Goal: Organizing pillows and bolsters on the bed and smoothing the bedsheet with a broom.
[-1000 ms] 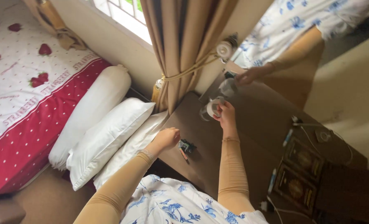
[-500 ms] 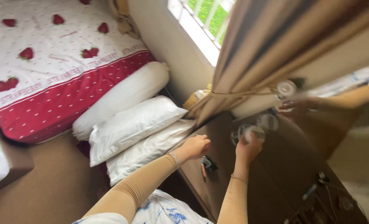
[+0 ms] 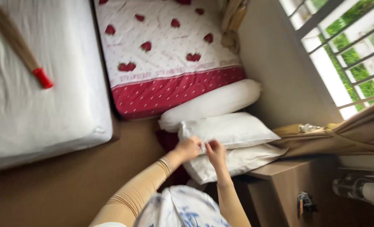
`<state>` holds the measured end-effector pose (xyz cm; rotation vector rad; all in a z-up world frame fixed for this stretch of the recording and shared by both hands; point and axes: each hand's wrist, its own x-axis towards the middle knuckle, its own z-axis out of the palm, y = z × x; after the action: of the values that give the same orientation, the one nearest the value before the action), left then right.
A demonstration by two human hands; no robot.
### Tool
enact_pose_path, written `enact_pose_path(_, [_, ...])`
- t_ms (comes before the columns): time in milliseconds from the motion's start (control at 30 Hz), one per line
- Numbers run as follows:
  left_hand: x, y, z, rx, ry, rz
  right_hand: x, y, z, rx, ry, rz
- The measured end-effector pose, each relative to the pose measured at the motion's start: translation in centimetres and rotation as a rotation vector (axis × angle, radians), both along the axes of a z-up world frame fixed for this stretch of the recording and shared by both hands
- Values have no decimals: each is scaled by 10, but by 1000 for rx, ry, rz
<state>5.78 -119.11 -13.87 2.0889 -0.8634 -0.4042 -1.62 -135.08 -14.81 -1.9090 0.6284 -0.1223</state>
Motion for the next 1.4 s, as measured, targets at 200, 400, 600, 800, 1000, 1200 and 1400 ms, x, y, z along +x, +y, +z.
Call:
enact_pose_path(200, [89, 149, 30, 27, -18, 289, 127, 120, 46, -27, -182, 428])
enact_pose_path(400, [182, 184, 4, -119, -143, 475, 238, 142, 29, -105, -220, 530])
enact_pose_path(600, [247, 229, 21, -80, -150, 595, 323, 161, 22, -92, -212, 610])
enact_pose_path(800, [339, 257, 12, -63, -92, 669, 439, 189, 54, -179, -277, 678])
enact_pose_path(1000, [456, 271, 6, -82, -189, 660, 542, 205, 54, -253, -344, 638])
enact_pose_path(1200, [550, 250, 19, -82, -134, 595, 607, 184, 83, -205, -260, 552])
enact_pose_path(1400, [638, 225, 14, -67, -118, 549, 688, 134, 78, -209, -264, 443])
